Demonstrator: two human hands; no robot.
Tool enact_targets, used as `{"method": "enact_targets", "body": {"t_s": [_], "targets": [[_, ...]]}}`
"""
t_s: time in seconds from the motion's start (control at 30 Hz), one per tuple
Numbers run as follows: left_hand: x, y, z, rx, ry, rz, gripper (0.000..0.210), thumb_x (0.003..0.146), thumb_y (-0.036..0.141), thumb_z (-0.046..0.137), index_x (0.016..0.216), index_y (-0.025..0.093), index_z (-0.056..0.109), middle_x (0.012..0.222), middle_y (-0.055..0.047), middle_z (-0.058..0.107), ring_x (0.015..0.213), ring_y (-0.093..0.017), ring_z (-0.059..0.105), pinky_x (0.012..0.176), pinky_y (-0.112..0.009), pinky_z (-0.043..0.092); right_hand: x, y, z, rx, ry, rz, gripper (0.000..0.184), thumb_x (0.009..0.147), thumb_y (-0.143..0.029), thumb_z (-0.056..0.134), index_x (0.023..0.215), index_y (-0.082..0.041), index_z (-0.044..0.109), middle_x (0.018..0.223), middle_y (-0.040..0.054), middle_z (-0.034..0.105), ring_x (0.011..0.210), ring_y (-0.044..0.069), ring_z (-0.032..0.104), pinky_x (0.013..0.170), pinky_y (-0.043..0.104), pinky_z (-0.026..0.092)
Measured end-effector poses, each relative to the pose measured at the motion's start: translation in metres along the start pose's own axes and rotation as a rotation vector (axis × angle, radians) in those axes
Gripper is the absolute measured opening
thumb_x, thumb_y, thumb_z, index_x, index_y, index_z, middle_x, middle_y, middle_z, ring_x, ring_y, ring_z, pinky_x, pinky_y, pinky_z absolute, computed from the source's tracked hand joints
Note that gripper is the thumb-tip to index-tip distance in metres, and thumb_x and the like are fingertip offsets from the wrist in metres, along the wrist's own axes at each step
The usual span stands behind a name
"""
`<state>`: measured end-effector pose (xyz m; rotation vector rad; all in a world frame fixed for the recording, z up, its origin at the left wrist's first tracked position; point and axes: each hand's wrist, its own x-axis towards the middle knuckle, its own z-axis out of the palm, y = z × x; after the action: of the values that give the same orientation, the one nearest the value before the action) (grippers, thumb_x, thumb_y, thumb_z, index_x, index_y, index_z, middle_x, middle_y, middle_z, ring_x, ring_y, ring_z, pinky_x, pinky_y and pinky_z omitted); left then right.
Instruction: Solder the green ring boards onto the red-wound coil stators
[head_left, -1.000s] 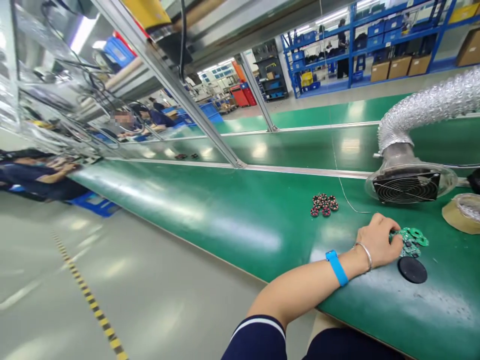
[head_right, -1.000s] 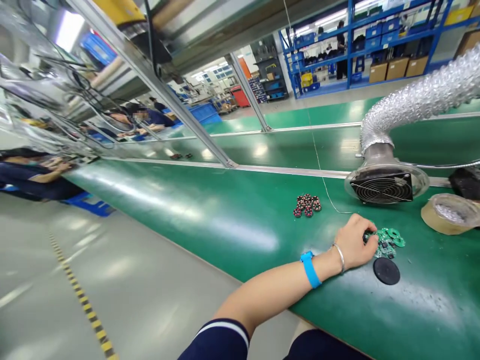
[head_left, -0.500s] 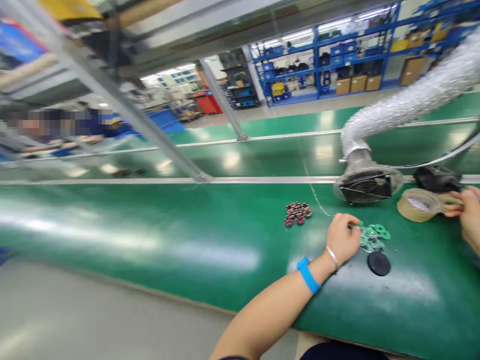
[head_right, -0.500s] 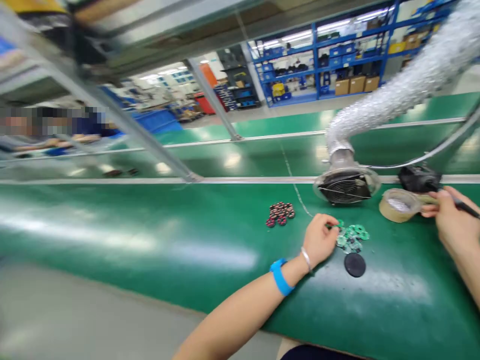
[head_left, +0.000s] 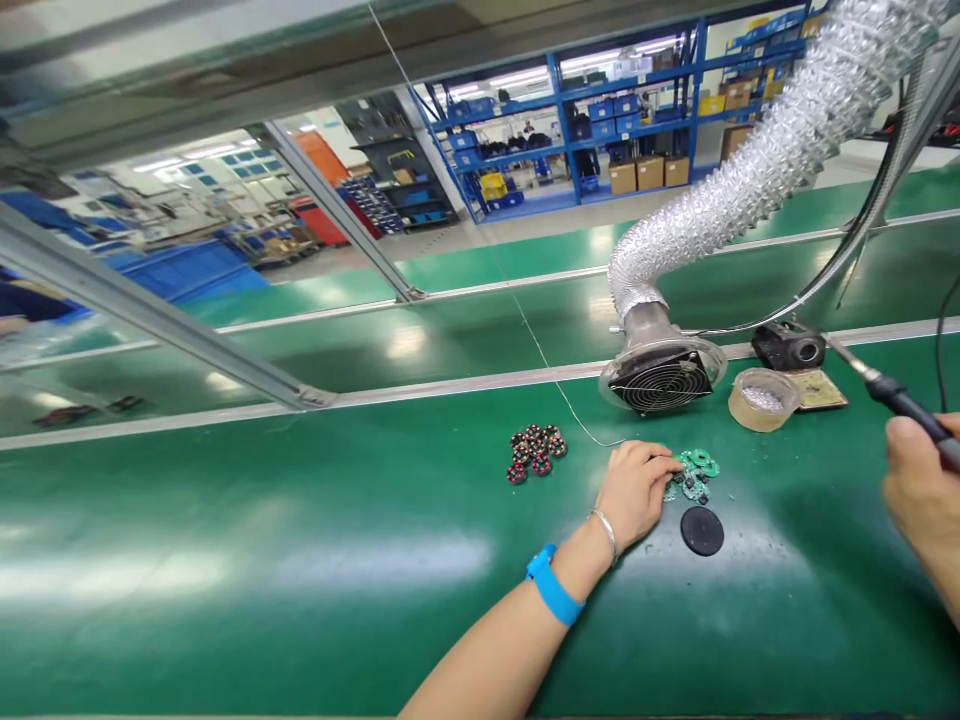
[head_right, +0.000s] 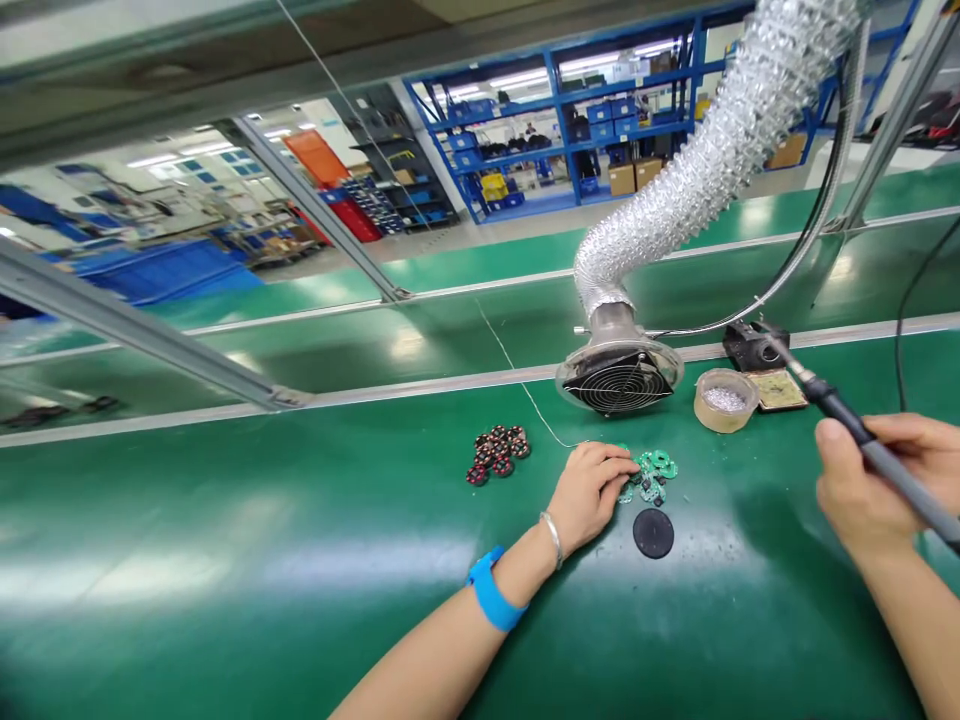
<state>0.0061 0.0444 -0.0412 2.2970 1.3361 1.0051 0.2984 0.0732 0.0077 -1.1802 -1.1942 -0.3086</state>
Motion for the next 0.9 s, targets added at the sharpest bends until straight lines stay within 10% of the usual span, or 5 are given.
{"method": "enact_targets", "body": {"t_s": [0.23, 0.57, 0.73, 0.9], "targets": [[-0.002, 0.004, -0.002, 0.151, -0.245, 0.171, 0.042, 0.083, 0.009, 0.052, 0.116, 0.032, 0.067, 0.134, 0.002, 0.06, 0.128, -0.027, 0.042, 0.102, -0.046, 0.037, -0.033, -0.02, 0.002, 0.145, -0.417, -0.248, 0.03, 0.087, -0.034, 0.061, 0.112, -0.019, 0.066, 0.08, 0.005, 0.073, 0.063, 0.018, 0.069, 0.055, 0.027, 0.053], [0.014, 0.016, 0.007, 0.326, -0.337, 0.229, 0.039, 0.092, 0.023, 0.045, 0.128, 0.031, 0.057, 0.144, 0.001, 0.05, 0.134, -0.026, 0.038, 0.102, -0.044, 0.036, -0.05, -0.022, 0.02, 0.282, -0.336, -0.269, 0.025, 0.074, -0.019, 0.076, 0.096, -0.026, 0.067, 0.08, 0.0011, 0.067, 0.066, 0.018, 0.066, 0.061, 0.03, 0.056], [-0.009, 0.012, -0.023, 0.406, -0.116, 0.068, 0.037, 0.083, 0.02, 0.059, 0.119, 0.028, 0.06, 0.128, 0.0, 0.061, 0.119, -0.019, 0.051, 0.099, -0.035, 0.039, -0.073, -0.02, 0.008, 0.339, -0.617, -0.126, 0.038, 0.091, -0.014, 0.056, 0.126, -0.029, 0.055, 0.073, -0.001, 0.067, 0.046, 0.014, 0.063, 0.047, 0.023, 0.057], [-0.053, -0.017, -0.081, 0.571, 0.144, -0.279, 0.022, 0.08, 0.017, 0.058, 0.102, 0.018, 0.063, 0.102, -0.011, 0.062, 0.097, -0.029, 0.052, 0.081, -0.046, 0.041, -0.09, -0.02, 0.012, 0.436, -0.828, -0.138, 0.028, 0.093, -0.013, 0.05, 0.114, -0.029, 0.058, 0.072, -0.002, 0.068, 0.049, 0.013, 0.066, 0.048, 0.02, 0.058]]}}
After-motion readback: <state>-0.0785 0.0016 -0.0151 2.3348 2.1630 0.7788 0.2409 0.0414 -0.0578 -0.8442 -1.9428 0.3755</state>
